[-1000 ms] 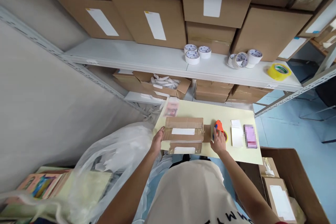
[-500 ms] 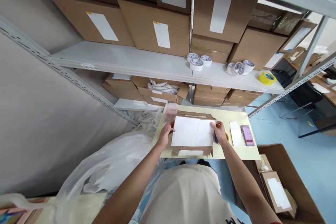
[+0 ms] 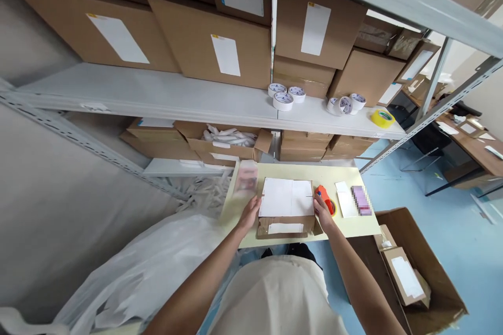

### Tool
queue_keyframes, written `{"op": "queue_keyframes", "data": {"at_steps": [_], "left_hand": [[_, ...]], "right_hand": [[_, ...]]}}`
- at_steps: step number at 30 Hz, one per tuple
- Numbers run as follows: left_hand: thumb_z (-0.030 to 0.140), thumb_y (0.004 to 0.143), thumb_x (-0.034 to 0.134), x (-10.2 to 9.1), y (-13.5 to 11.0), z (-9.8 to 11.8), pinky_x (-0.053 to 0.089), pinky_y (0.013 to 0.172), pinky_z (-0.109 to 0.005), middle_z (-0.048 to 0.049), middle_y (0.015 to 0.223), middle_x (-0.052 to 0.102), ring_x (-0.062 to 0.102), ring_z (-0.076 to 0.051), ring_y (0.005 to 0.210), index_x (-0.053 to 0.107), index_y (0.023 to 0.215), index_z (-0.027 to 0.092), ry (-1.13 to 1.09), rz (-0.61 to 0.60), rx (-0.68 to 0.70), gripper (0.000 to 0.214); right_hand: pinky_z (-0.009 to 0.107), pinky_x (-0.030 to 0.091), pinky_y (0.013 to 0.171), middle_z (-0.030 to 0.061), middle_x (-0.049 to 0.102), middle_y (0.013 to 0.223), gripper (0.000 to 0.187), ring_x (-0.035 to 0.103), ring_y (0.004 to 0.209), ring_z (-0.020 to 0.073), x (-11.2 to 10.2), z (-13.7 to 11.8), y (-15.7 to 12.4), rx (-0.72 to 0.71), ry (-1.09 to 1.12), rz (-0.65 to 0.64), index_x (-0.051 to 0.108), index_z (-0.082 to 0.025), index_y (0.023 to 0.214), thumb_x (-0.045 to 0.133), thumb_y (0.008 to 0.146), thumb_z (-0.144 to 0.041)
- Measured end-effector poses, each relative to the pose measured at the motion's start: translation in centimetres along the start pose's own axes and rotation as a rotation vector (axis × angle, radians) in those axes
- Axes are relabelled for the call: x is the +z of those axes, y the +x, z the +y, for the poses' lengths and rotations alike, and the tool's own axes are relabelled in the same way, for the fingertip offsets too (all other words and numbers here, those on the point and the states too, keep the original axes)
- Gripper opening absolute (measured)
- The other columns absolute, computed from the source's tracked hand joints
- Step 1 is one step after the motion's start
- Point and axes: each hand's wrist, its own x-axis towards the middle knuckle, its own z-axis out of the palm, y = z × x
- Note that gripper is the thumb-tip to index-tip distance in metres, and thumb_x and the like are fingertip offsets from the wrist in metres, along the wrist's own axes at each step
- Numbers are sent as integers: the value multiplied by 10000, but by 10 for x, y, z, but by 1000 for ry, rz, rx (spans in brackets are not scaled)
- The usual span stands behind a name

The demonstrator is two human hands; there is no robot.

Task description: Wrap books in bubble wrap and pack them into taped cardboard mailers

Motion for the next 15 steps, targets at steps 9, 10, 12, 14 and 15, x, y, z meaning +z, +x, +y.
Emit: {"op": "queue_keyframes", "data": {"at_steps": [9,10,12,14,15], "left_hand": [[917,595,451,-5,-29,-29,359,1099,-532,-178,1272,653,478,-397,1320,714,1033,164,-133,-88,-16,910],[908,603,462,-4,-31,-24,360,1101,-528,-163,1233,679,494,-390,1307,718,1024,166,-145,-107,16,891],[895,623,470,-3,-34,-9,356,1113,-500,-138,1196,702,506,-369,1300,724,1018,177,-144,-116,92,858],[881,634,478,-5,-34,10,348,1125,-463,-129,1223,690,507,-348,1304,721,1042,182,-125,-99,168,846],[866,638,498,-7,-33,21,352,1122,-452,-130,1239,682,513,-343,1298,715,1063,178,-114,-91,194,837]], "right_hand": [[494,471,1018,132,660,1243,767,594,1203,332,11,18,-40,147,285,-38,580,-237,1291,539,740,-768],[489,478,1013,135,668,1225,755,608,1183,332,11,14,-39,152,292,-33,581,-229,1284,551,741,-753],[478,492,1001,140,659,1240,733,609,1185,327,7,5,-35,147,277,-18,558,-220,1305,537,770,-719],[462,509,981,137,642,1270,694,601,1201,316,-3,-7,-29,76,211,-9,525,-225,1342,508,814,-674],[454,520,962,135,643,1268,669,606,1192,312,-9,-13,-27,24,161,-5,519,-227,1348,502,830,-650]]}}
